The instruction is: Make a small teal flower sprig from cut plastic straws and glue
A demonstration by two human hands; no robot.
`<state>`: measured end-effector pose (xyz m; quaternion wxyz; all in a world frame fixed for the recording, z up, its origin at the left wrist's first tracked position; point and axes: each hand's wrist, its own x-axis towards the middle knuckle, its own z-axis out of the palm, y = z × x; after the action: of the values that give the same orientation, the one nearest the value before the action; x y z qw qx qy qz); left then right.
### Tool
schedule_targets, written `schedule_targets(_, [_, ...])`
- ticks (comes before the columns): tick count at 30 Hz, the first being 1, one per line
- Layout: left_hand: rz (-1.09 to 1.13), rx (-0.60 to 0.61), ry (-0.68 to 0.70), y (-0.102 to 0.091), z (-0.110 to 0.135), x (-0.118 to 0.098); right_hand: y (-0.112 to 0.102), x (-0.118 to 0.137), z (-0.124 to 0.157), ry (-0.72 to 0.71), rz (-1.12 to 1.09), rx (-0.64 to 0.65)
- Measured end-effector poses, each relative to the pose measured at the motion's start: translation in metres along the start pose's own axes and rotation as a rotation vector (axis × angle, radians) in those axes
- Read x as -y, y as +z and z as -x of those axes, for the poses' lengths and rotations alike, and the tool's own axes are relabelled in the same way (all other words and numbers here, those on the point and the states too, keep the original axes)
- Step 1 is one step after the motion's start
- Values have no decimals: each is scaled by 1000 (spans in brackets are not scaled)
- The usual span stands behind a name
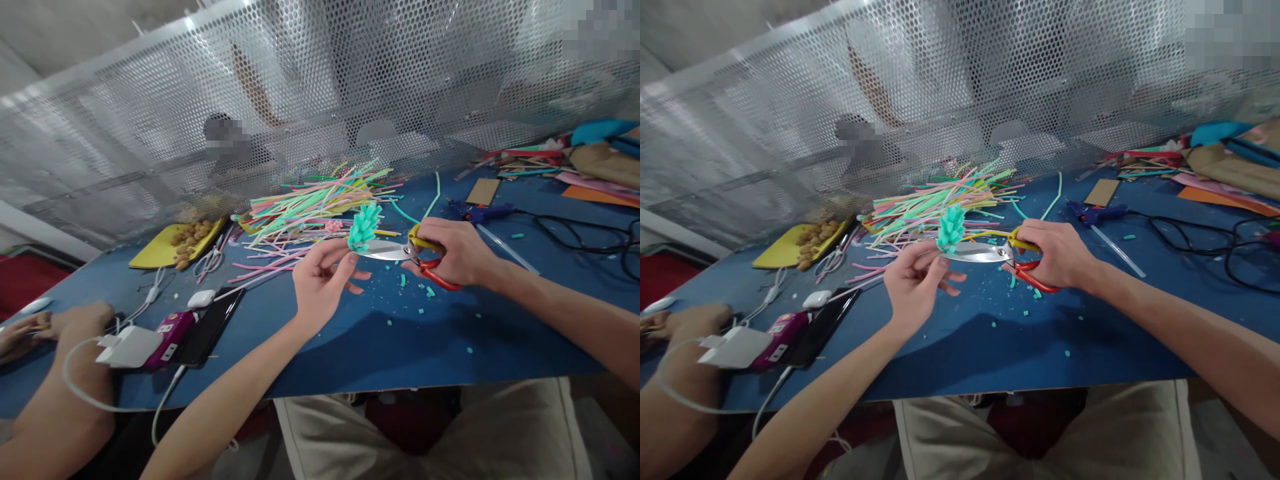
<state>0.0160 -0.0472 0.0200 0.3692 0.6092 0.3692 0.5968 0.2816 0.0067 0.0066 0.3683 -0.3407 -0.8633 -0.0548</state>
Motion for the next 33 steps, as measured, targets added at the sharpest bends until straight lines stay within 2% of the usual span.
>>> schedule_targets(25, [6, -2, -2, 2, 3, -2, -4, -1, 0, -5, -32, 39])
schedule_targets(33, [16, -6, -12, 4, 5, -4, -3, -6, 2, -68, 4, 13])
